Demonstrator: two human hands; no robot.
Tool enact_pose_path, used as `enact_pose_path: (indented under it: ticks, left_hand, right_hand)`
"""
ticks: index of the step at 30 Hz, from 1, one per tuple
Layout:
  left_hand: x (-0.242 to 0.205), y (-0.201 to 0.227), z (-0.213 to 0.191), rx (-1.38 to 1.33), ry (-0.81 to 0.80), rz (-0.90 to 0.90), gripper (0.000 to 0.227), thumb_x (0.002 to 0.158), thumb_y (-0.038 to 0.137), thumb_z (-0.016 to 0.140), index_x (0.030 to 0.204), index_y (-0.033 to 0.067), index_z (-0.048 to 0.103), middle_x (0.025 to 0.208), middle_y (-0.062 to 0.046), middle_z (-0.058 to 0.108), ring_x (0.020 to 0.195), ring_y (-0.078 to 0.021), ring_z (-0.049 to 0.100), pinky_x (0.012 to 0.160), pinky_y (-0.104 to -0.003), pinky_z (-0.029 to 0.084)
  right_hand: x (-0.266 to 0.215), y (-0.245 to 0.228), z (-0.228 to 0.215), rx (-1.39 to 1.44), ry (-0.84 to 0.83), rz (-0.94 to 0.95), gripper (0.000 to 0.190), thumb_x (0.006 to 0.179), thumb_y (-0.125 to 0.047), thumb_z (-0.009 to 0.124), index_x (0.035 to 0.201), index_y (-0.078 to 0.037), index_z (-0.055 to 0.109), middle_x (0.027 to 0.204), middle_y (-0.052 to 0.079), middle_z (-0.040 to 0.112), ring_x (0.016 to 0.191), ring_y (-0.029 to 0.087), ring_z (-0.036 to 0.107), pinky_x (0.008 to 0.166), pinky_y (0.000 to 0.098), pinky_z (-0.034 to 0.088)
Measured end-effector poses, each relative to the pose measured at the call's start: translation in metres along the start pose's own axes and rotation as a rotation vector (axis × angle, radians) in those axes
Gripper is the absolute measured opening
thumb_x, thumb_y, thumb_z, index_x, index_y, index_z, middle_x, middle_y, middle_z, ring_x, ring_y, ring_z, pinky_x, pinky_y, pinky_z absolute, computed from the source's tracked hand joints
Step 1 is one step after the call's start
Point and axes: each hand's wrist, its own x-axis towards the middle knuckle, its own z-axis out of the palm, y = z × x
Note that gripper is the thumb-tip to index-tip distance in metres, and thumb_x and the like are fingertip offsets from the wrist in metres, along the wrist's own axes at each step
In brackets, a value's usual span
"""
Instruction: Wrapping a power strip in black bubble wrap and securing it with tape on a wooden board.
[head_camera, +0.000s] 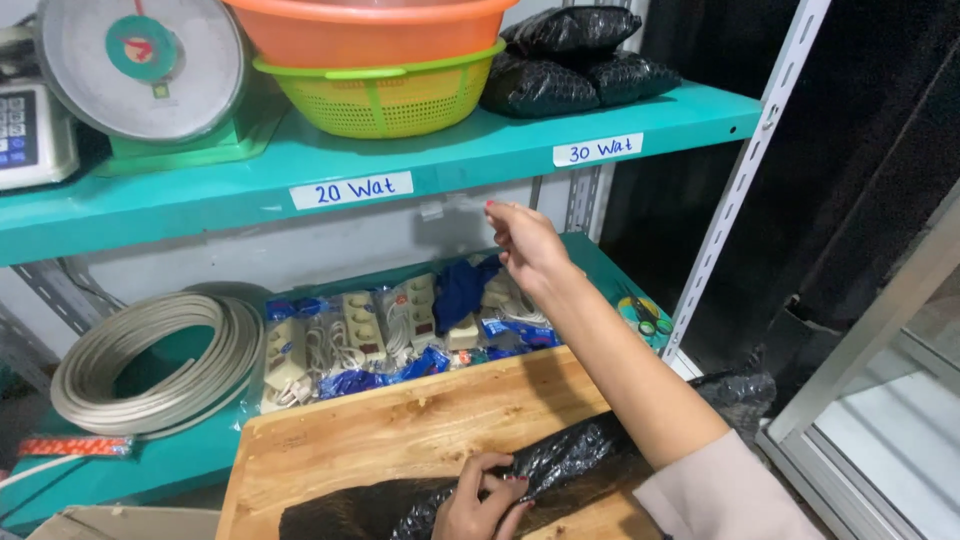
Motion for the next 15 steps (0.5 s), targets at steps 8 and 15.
enact_pose_path:
  ticks: [8,15]
  left_hand:
    - [-0.006,0.015,-0.012,0.104,0.161,0.378,0.012,0.099,0.014,0.061,0.107,0.0053,0.066,0.134,-0.023,0.059,0.124,-0.0437,0.06,0.106,-0.056,0.044]
    - [-0.015,0.028,-0.013,0.199,0.214,0.513,0.009,0.099,0.007,0.06,0.095,0.0021,0.067,0.118,-0.018,0.071,0.115,-0.0423,0.066,0.092,-0.051,0.052]
  right_hand:
    - [-0.174,0.044,-0.072,-0.214,-0.303,-0.148,0.034,0.094,-0.022,0.074,0.069,-0.019,0.05,0.065,-0.009,0.041,0.062,0.003,0.035,0.06,0.0218,0.028]
    - [-0.31,0.13,-0.122,-0.136,0.218,-0.171,0.029,0.089,-0.007,0.076,0.067,-0.009,0.058,0.065,0.001,0.056,0.065,0.009,0.054,0.064,0.024,0.043]
